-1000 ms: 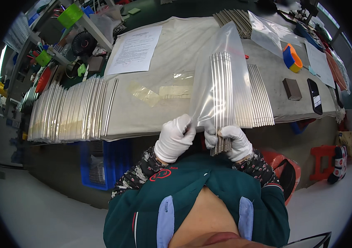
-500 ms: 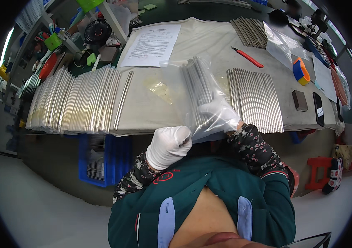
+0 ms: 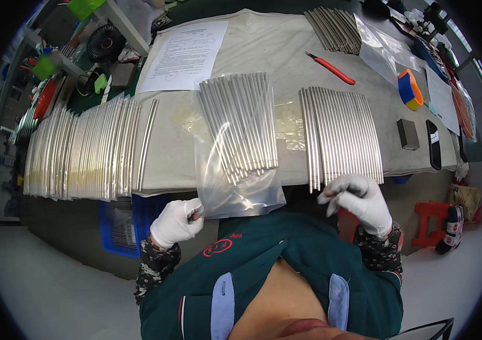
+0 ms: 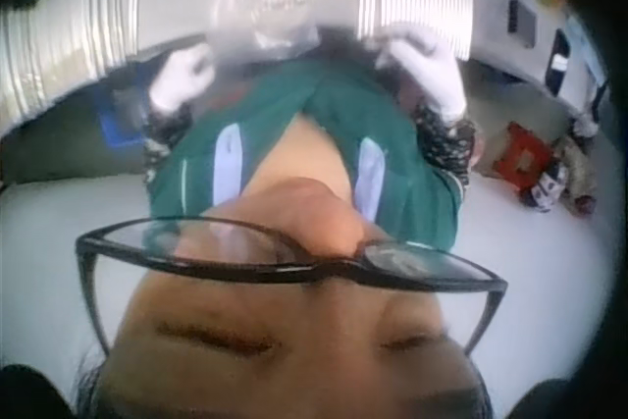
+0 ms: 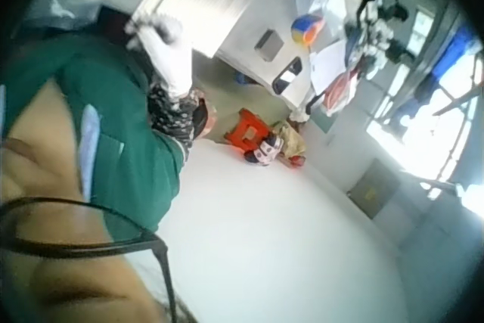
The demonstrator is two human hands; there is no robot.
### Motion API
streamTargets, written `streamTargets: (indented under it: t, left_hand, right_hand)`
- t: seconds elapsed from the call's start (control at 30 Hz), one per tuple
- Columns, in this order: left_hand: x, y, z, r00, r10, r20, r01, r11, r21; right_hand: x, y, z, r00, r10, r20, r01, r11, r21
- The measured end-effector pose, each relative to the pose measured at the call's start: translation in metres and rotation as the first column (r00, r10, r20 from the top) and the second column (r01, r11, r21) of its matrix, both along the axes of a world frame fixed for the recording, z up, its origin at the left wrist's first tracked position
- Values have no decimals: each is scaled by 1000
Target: Inspecting, cleaning with a sanding block, and bundling metal rods.
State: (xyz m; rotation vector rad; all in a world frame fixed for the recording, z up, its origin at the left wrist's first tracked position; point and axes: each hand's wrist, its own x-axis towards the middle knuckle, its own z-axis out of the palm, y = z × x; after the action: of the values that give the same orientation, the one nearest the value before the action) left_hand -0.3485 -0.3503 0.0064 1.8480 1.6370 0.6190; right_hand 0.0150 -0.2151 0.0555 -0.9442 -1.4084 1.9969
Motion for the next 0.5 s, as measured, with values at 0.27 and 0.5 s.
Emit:
streamTargets:
  t: [0.27, 0.5]
  left_hand:
    - [83, 185, 66, 927, -274, -255, 357, 850, 387]
    - [195, 358, 5, 368, -708, -603, 922, 361, 139]
  right_hand:
    - [167, 86, -79, 408, -680, 609, 559, 714, 421]
    - [188, 145, -102, 953, -244, 182, 302, 833, -464]
